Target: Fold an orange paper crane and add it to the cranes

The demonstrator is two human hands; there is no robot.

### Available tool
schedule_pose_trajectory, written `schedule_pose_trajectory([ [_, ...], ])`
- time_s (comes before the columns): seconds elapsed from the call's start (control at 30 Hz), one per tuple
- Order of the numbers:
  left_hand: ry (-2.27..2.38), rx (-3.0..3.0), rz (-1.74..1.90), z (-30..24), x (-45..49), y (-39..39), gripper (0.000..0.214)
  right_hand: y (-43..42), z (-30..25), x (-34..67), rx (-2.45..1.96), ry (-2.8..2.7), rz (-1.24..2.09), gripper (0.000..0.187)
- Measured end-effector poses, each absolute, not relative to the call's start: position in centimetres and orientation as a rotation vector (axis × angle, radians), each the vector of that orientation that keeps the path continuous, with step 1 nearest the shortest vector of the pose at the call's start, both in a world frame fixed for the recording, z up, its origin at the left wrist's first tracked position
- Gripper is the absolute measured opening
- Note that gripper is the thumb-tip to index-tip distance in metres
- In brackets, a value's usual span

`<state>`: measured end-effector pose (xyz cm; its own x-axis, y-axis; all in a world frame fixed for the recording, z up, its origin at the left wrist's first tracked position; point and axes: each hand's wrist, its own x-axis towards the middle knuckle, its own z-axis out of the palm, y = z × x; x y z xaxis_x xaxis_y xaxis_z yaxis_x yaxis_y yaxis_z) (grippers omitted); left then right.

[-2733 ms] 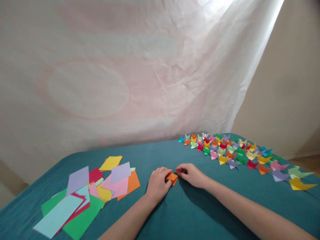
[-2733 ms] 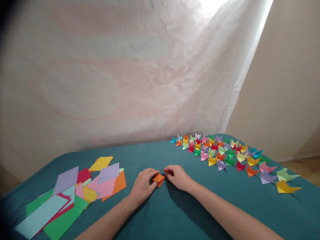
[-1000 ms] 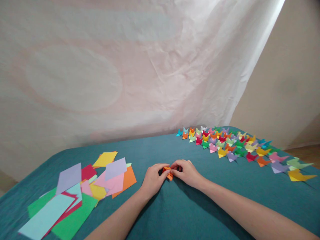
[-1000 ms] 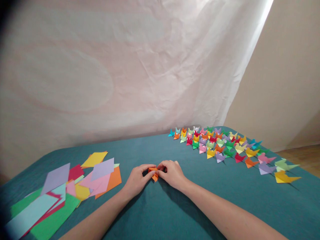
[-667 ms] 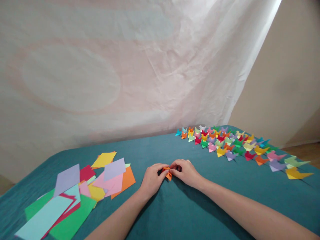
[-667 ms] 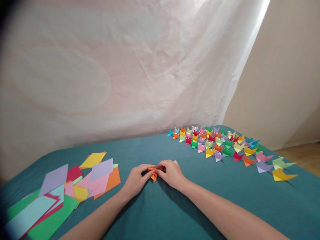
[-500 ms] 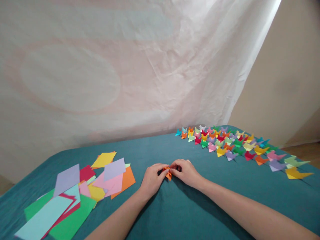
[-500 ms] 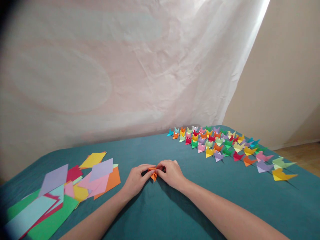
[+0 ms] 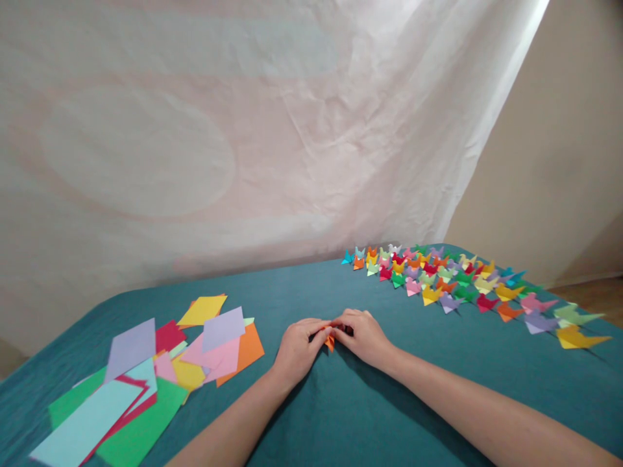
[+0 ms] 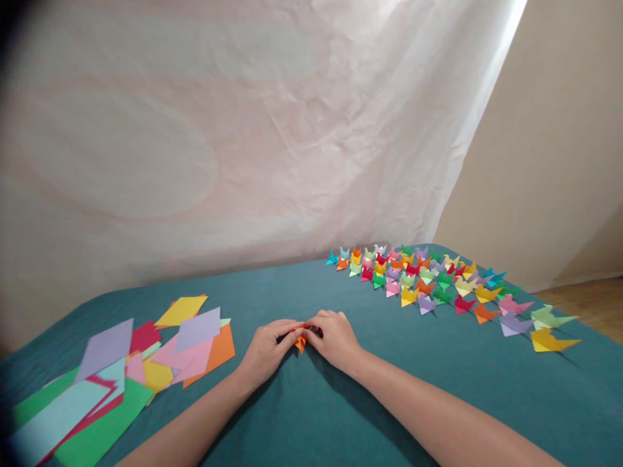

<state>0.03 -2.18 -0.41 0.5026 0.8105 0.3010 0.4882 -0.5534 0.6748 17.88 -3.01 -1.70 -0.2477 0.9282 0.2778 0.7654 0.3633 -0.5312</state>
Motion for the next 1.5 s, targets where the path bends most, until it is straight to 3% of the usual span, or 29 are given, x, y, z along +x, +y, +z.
schedule_pose_trajectory([
  [1.5,1.231,2.353,0.769,-0.99,0.26,-2.20,0.030,-3.03,-2.32,18.02,-1.461,-2.087,0.318,0.015],
])
